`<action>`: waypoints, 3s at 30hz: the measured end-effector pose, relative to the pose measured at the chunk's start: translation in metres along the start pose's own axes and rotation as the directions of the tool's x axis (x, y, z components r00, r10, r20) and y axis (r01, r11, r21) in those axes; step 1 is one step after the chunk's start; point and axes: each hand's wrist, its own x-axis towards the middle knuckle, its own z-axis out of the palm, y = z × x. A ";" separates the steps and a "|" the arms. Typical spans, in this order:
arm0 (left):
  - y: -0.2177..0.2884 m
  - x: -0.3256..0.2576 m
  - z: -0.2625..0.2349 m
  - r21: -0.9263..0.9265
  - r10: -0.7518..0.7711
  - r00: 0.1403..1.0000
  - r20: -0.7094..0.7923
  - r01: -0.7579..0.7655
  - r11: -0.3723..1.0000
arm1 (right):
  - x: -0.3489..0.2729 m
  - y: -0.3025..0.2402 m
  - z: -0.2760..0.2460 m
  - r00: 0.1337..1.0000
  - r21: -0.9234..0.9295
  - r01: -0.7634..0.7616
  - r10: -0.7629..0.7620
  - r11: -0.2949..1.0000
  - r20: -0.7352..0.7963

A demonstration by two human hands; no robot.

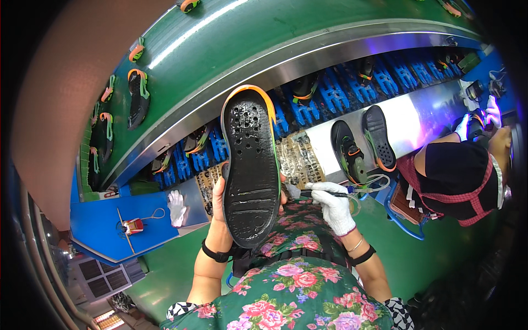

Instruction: Applying adhesive to shoe soles using a brush on an assembly line.

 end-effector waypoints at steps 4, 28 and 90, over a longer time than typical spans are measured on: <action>0.000 -0.011 0.002 0.059 -0.029 1.000 -0.013 0.029 0.998 | 0.000 0.002 0.006 1.000 -0.002 -0.011 0.011 1.000 -0.024; 0.004 -0.032 0.041 0.611 -0.068 0.995 -0.074 0.099 0.785 | -0.005 0.010 0.005 1.000 -0.006 -0.017 0.017 1.000 -0.027; 0.000 -0.027 0.025 0.757 -0.112 0.993 0.040 0.043 0.652 | -0.043 -0.204 0.080 0.456 -0.468 0.797 -0.127 -0.382 0.881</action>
